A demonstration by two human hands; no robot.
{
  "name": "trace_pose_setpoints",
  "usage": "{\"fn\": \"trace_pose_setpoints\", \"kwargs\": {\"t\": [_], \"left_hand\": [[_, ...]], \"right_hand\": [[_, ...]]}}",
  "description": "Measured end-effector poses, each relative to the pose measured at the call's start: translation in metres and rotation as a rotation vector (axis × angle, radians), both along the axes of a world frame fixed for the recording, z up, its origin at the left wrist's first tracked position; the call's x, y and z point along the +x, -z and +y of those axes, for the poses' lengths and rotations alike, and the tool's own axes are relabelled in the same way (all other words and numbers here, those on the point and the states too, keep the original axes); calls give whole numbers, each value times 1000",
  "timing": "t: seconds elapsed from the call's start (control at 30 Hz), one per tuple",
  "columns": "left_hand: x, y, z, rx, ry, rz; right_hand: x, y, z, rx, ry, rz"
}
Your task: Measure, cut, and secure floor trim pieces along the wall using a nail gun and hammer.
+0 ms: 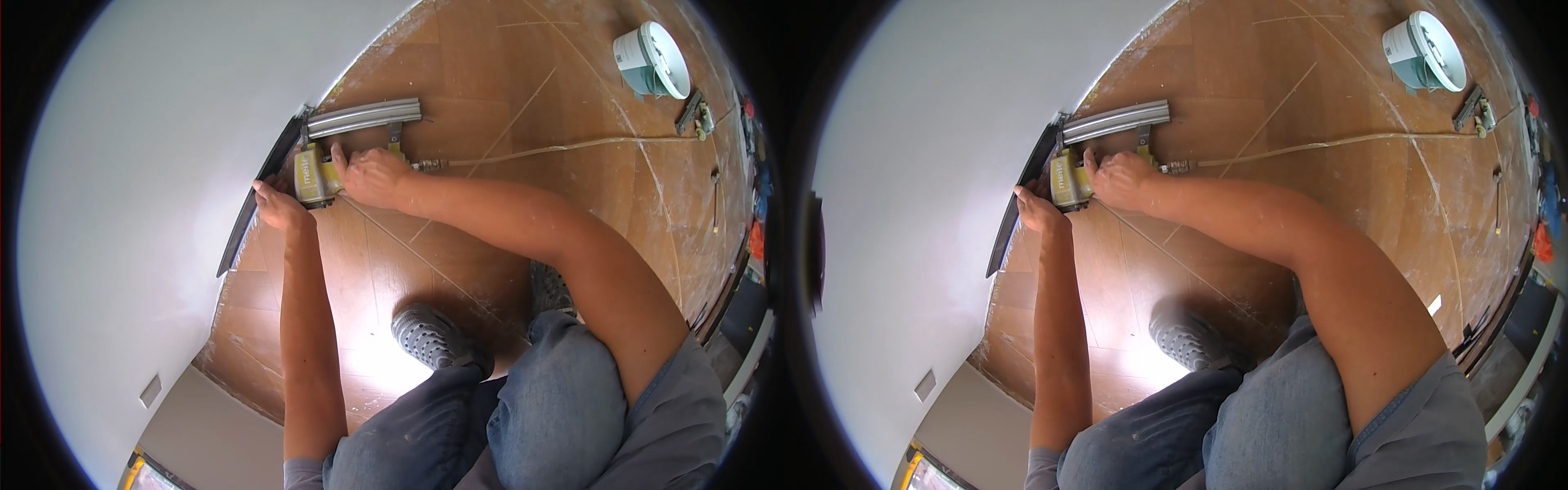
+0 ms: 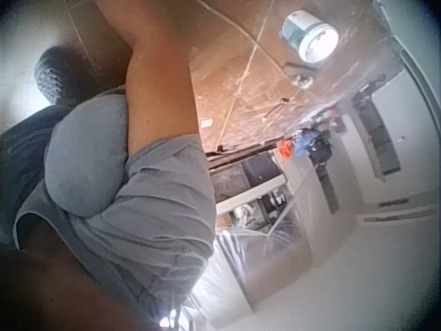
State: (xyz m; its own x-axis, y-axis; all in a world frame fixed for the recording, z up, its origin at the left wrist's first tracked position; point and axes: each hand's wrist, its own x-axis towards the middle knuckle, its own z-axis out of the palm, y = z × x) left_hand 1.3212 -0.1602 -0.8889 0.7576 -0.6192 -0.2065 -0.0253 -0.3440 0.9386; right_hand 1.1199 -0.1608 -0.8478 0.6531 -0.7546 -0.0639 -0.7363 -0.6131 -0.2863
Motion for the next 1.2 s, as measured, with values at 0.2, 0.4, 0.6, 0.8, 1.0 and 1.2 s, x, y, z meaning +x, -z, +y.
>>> {"fn": "trace_pose_setpoints", "kwargs": {"t": [0.2, 0.4, 0.6, 0.8, 1.0, 1.2], "left_hand": [[0, 1, 0, -30, -12, 31], [2, 3, -1, -19, -7, 45], [6, 7, 0, -18, 2, 42], [10, 4, 3, -27, 31, 22], [20, 1, 9, -104, 97, 170], [34, -7, 15, -119, 182, 248]], "right_hand": [[1, 7, 0, 25, 28, 13], [1, 8, -2, 70, 30, -42], [-2, 0, 3, 54, 17, -39], [-11, -5, 7, 33, 15, 30], [-63, -69, 28, 30, -3, 35], [-131, -174, 3, 459, 304, -72]]}}
